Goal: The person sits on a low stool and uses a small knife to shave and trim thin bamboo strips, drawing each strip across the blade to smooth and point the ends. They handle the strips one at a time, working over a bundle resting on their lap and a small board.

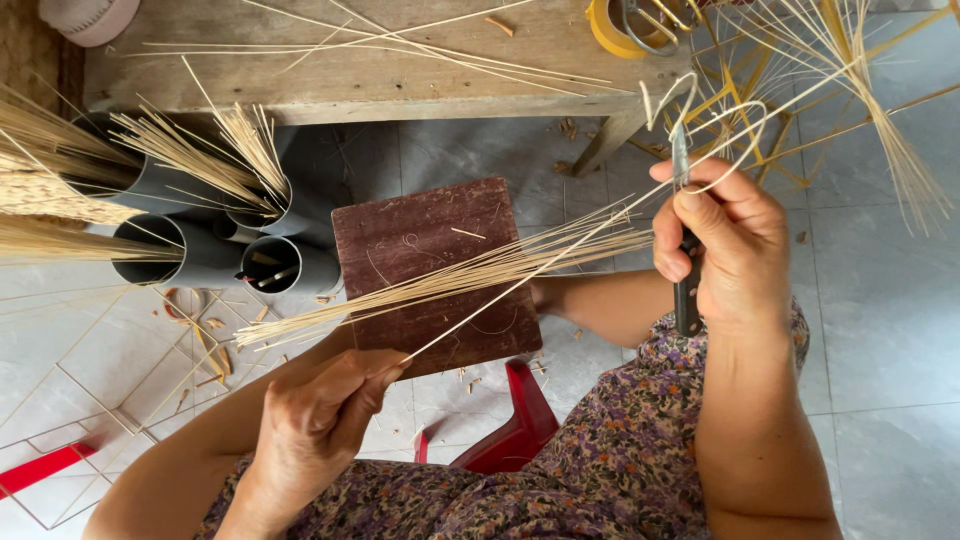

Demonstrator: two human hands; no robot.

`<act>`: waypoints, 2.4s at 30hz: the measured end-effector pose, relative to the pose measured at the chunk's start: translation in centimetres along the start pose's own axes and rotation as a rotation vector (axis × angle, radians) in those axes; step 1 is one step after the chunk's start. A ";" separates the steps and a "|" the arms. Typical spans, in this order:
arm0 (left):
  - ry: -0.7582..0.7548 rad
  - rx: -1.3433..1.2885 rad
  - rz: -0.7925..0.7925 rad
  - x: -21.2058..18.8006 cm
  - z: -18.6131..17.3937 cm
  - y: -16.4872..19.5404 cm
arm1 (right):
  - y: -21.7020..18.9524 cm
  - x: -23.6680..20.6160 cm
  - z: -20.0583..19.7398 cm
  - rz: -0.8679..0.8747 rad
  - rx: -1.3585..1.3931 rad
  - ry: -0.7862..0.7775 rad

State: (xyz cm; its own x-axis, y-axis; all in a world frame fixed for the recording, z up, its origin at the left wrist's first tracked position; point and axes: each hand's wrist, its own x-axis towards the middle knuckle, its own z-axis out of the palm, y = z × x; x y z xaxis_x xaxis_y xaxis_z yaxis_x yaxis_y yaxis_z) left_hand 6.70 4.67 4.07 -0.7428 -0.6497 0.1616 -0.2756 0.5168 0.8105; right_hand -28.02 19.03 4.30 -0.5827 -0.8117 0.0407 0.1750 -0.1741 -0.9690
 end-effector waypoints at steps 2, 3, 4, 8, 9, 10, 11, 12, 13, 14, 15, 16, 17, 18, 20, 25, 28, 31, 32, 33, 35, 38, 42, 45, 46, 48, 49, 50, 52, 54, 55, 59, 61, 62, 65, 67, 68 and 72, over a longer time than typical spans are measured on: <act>-0.004 0.019 -0.026 -0.6 -0.4 -0.3 | 0.1 0.0 -0.3 0.002 0.020 0.004; -0.007 0.027 -0.038 -0.9 -0.7 -0.5 | 0.2 0.1 -0.4 0.000 0.028 0.005; 0.001 0.039 -0.038 -1.1 -1.0 -0.8 | 0.2 0.1 -0.5 -0.004 0.035 0.006; 0.014 0.057 -0.023 -1.4 -2.4 -2.1 | 0.2 0.3 -1.2 -0.017 0.091 0.042; 0.012 0.054 -0.016 -1.4 -2.8 -2.4 | 0.1 0.4 -1.5 -0.024 0.096 0.049; 0.010 0.046 0.004 -1.3 -3.2 -2.8 | 0.2 0.5 -1.8 -0.032 0.101 0.055; 0.008 0.038 0.023 -1.2 -3.6 -3.2 | 0.3 0.6 -2.1 -0.040 0.107 0.060; 0.004 0.030 0.040 -1.1 -4.2 -3.5 | 0.5 0.6 -2.3 -0.047 0.115 0.066; 0.001 0.060 0.022 -1.1 -4.7 -3.9 | 0.8 0.8 -2.8 -0.054 0.123 0.071; -0.002 0.090 0.004 -1.0 -5.3 -4.2 | 1.0 0.9 -3.3 -0.052 0.127 0.087; -0.005 0.118 -0.014 -1.0 -5.8 -4.6 | 1.1 1.1 -3.9 -0.050 0.131 0.103; -0.008 0.143 -0.089 -1.1 -6.3 -4.9 | 1.3 1.3 -4.6 -0.048 0.134 0.120; -0.011 0.169 -0.163 -1.1 -6.7 -5.1 | 1.4 1.5 -5.6 -0.057 0.141 0.156; -0.014 0.195 -0.236 -1.1 -7.1 -5.4 | 1.5 1.7 -6.5 -0.067 0.148 0.192; 0.087 0.121 -0.227 -1.2 -8.4 -5.7 | 1.8 1.8 -8.5 -0.088 0.184 0.235; 0.194 -0.051 -0.166 -0.1 -8.1 -6.4 | 3.2 2.3 -12.8 -0.107 0.557 0.340; 0.137 -0.162 -0.133 1.5 -6.2 -6.7 | 3.7 2.7 -14.2 0.071 0.645 0.428; 0.105 -0.279 -0.140 2.6 -3.9 -6.5 | 3.5 2.4 -14.6 0.055 0.631 0.460; 0.095 -0.311 -0.141 3.0 -3.2 -6.6 | 3.3 2.4 -14.7 0.037 0.613 0.474; 0.084 -0.341 -0.146 3.4 -2.5 -6.6 | 3.3 2.3 -14.8 0.022 0.595 0.489; 0.067 -0.385 -0.153 3.9 -1.0 -6.8 | 3.2 2.1 -14.6 0.000 0.582 0.491; 0.040 -0.388 -0.142 4.7 1.1 -7.2 | 3.0 1.9 -14.4 -0.014 0.598 0.483; 0.034 -0.599 -0.249 4.0 2.7 -7.0 | 2.7 2.0 -14.7 0.044 0.660 0.577; -0.005 -0.350 -0.255 4.1 3.0 -7.1 | 2.4 2.3 -15.1 0.048 0.724 0.584; -0.002 -0.353 -0.275 4.1 3.1 -7.1 | 2.3 2.4 -15.1 0.038 0.746 0.578; 0.004 -0.362 -0.315 3.9 3.2 -7.2 | 2.2 2.7 -15.3 0.002 0.721 0.638; -0.005 -0.363 -0.311 3.9 3.4 -7.3 | 2.0 2.9 -15.5 -0.015 0.705 0.666; -0.014 -0.365 -0.308 4.0 3.5 -7.5 | 1.9 3.0 -15.5 -0.028 0.706 0.679; -0.024 -0.363 -0.298 3.9 3.7 -7.6 | 1.7 3.2 -15.6 -0.055 0.709 0.700; -0.023 -0.350 -0.280 3.9 4.1 -7.6 | 1.4 3.2 -16.0 -0.032 0.792 0.640; -0.028 -0.350 -0.287 3.8 4.2 -7.5 | 1.3 3.1 -16.0 -0.018 0.834 0.612; -0.041 -0.345 -0.295 3.7 4.5 -7.1 | 0.4 2.2 -15.7 0.138 0.617 0.597; -0.044 -0.340 -0.291 3.8 4.5 -7.0 | 0.0 1.6 -15.5 0.213 0.277 0.555; -0.046 -0.336 -0.296 3.9 4.5 -7.1 | 0.1 1.7 -15.5 0.295 0.037 0.488; -0.048 -0.330 -0.275 3.9 4.4 -7.1 | 0.8 1.5 -16.0 0.570 -0.486 0.332; -0.050 -0.317 -0.246 4.0 4.6 -7.3 | 2.3 1.1 -16.4 0.807 -0.578 0.308; -0.054 -0.303 -0.235 4.0 4.7 -7.3 | 3.0 0.7 -16.6 0.811 -0.718 0.249; -0.042 -0.303 -0.206 3.9 4.8 -7.3 | 3.8 -1.3 -17.4 0.814 -0.955 0.208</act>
State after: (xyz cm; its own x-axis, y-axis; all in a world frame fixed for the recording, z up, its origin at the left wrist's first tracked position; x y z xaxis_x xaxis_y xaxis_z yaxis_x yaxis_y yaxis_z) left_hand 2.84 1.08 -3.91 -0.7167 -0.6962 -0.0404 -0.2335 0.1850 0.9546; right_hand -40.37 29.09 -3.71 -0.7044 -0.3771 -0.6013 -0.0493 0.8711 -0.4885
